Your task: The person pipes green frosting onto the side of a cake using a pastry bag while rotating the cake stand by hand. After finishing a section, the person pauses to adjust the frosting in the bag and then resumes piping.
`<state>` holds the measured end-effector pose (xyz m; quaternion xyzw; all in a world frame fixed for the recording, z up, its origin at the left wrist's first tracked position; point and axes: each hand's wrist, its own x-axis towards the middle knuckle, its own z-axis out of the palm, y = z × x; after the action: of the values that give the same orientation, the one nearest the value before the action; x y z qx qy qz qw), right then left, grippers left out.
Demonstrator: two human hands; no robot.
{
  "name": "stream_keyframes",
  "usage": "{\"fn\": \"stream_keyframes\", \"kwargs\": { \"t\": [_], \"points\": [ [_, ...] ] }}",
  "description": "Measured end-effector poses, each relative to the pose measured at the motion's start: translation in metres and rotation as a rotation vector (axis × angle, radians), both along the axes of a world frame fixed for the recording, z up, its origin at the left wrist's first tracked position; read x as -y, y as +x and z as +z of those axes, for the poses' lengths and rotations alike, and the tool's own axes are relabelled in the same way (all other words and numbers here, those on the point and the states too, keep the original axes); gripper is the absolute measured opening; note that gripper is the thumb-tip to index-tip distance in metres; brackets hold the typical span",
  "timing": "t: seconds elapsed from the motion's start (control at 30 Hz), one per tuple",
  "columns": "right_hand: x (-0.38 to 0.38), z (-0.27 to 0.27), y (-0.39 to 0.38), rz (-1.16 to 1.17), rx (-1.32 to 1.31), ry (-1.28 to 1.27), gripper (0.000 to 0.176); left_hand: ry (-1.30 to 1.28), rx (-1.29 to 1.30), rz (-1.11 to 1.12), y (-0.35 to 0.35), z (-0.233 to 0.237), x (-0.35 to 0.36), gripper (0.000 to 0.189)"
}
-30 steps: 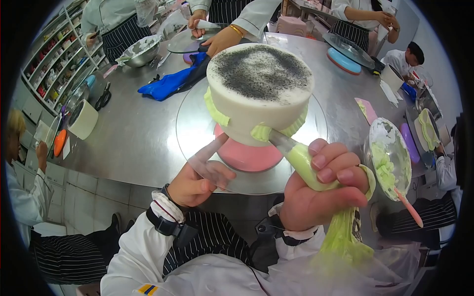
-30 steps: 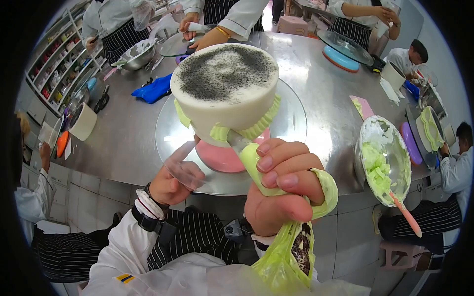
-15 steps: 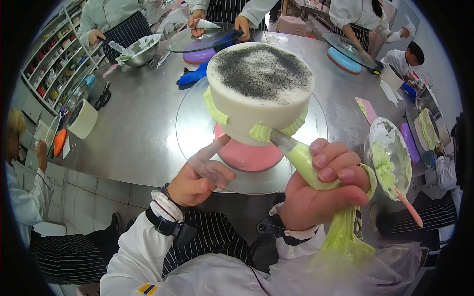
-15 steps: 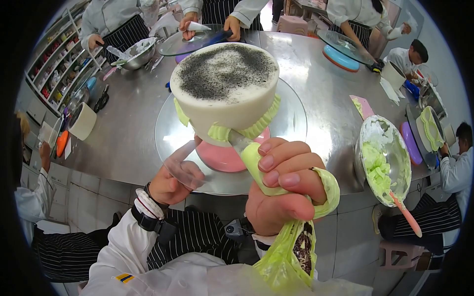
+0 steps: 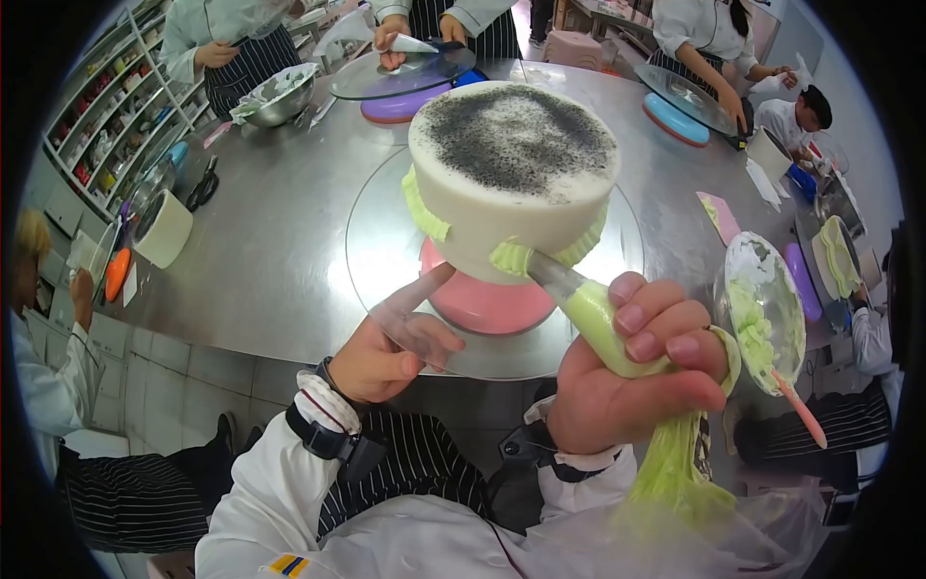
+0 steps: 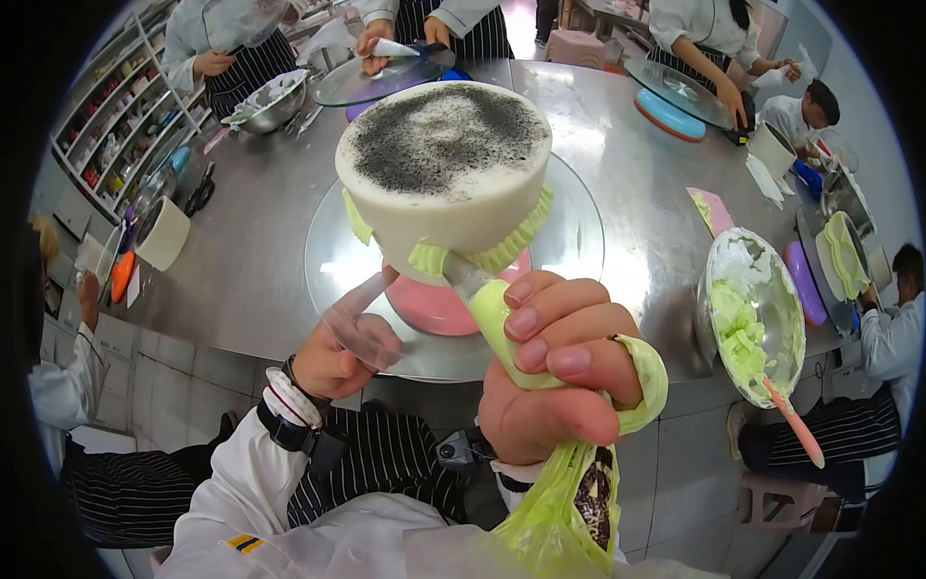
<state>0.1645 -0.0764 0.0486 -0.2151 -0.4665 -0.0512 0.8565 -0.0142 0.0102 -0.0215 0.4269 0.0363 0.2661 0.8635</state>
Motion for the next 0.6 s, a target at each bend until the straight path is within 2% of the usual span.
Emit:
{"fn": "stream_keyframes", "kwargs": {
  "t": [0.6],
  "points": [
    [-0.0002,-0.0022,0.0017,-0.001,0.021,-0.006,0.041,0.013,-0.025,0.033,0.0,0.0043,0.0011,0.104]
  ]
}}
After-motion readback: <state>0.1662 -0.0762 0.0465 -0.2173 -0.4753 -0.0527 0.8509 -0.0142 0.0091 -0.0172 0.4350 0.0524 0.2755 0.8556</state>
